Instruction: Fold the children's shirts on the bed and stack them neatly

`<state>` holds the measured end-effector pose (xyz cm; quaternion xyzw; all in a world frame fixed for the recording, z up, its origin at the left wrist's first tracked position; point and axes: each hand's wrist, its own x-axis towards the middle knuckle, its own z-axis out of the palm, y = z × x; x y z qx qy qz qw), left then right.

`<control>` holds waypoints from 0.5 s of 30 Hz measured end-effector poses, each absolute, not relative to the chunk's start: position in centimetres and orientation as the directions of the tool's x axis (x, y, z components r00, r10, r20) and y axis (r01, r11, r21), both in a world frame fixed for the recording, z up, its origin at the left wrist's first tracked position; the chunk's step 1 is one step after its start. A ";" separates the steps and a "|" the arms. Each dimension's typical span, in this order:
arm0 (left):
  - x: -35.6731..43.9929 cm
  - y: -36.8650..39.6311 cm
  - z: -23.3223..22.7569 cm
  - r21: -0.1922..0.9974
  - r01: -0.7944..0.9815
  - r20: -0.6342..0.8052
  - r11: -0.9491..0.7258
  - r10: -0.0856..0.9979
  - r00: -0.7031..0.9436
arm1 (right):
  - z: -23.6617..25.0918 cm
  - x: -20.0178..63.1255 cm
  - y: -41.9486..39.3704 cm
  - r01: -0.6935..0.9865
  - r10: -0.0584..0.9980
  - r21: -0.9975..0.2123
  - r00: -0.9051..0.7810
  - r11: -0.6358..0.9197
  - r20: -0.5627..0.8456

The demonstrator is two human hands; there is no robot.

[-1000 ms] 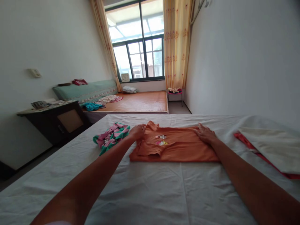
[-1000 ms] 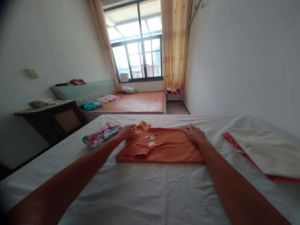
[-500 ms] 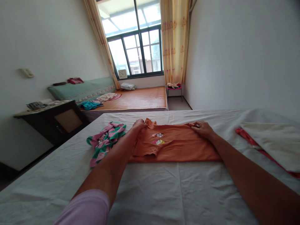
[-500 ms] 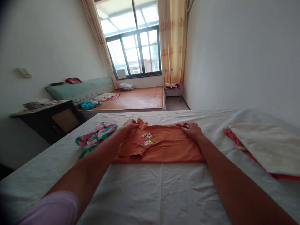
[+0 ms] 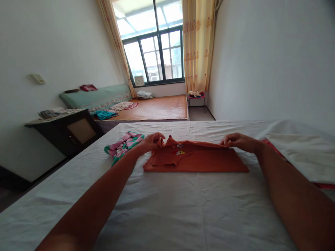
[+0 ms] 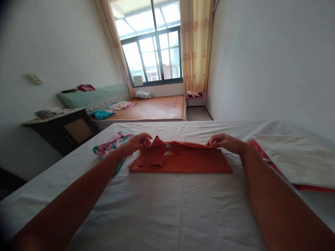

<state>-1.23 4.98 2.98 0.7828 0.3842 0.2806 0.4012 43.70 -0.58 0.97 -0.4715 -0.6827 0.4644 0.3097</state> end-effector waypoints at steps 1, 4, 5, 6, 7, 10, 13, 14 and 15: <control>-1.8 3.8 2.5 0.811 0.420 0.096 -0.406 0.802 0.590 | 1.1 43.8 -0.9 0.379 0.899 -0.919 -0.431 0.107 -0.073; -3.0 1.3 1.3 0.678 0.497 0.093 -0.541 0.734 0.673 | 1.4 43.6 -1.4 0.425 0.832 -0.902 -0.525 0.072 -0.181; -3.2 0.8 1.0 0.648 0.489 0.120 -0.584 0.712 0.692 | 1.6 43.5 -1.4 0.444 0.824 -0.894 -0.529 0.064 -0.203; -3.3 0.5 0.8 0.632 0.472 0.152 -0.614 0.696 0.702 | 1.7 43.4 -1.4 0.465 0.821 -0.883 -0.527 0.063 -0.219; -3.4 0.3 0.7 0.629 0.458 0.185 -0.628 0.693 0.697 | 1.9 43.4 -1.3 0.489 0.823 -0.870 -0.520 0.068 -0.228; -3.4 -0.2 1.0 0.643 0.458 0.240 -0.613 0.730 0.640 | 2.2 43.6 -0.8 0.550 0.861 -0.828 -0.469 0.112 -0.195; -3.7 -0.8 1.7 0.658 0.445 0.182 -0.607 0.702 0.689 | 1.9 44.0 -0.2 0.615 0.869 -0.776 -0.452 0.138 -0.204; -4.0 -0.9 2.0 0.672 0.425 0.131 -0.607 0.662 0.738 | 1.8 44.1 0.1 0.646 0.865 -0.749 -0.450 0.145 -0.221; -4.4 -1.0 2.3 0.692 0.406 0.093 -0.596 0.632 0.769 | 1.6 44.2 0.3 0.687 0.868 -0.709 -0.440 0.160 -0.231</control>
